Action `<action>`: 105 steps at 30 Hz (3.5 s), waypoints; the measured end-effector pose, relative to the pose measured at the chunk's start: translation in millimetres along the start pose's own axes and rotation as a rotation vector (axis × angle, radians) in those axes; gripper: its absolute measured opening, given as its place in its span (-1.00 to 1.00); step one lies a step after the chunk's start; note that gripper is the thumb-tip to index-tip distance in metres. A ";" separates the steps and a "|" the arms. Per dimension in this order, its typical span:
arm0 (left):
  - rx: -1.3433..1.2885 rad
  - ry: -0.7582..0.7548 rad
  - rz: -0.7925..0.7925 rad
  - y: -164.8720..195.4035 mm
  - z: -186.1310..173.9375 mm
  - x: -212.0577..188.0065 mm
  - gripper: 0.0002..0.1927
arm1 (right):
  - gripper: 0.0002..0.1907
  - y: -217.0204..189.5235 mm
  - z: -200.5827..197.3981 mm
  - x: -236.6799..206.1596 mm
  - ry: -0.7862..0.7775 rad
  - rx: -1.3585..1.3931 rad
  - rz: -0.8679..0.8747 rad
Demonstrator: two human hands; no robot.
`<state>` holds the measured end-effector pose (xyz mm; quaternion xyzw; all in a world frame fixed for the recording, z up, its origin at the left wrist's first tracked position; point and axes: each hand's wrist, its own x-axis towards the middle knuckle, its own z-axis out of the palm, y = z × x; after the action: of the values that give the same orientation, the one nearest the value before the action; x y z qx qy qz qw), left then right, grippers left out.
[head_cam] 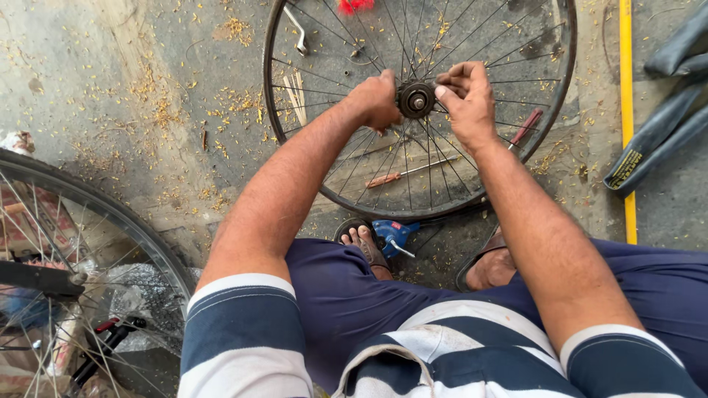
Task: The person uses a blue cone wrench to loosen and remove the axle nut from a bicycle wheel hub. They then remove the hub and inspect a black rubber inner tube, holding it in both hands.
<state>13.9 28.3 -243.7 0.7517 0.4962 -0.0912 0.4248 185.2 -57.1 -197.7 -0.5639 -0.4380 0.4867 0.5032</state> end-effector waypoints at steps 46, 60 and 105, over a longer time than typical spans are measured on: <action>-0.303 0.660 0.257 -25.2 -55.5 -7.9 -0.72 | -0.37 40.2 -80.0 -16.1 0.338 -0.139 0.249; -0.966 0.840 -0.325 -146.2 79.2 -128.2 -0.46 | -0.33 91.7 -162.6 -47.9 0.672 0.572 0.581; 0.094 1.197 0.507 117.9 -209.1 -157.6 -0.74 | -0.63 -67.3 -17.5 86.0 0.390 -0.960 -0.914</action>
<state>-25.9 58.1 39.1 0.7841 0.4497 0.4248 0.0497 214.5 32.5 -139.7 -0.5603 -0.7002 -0.1326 0.4221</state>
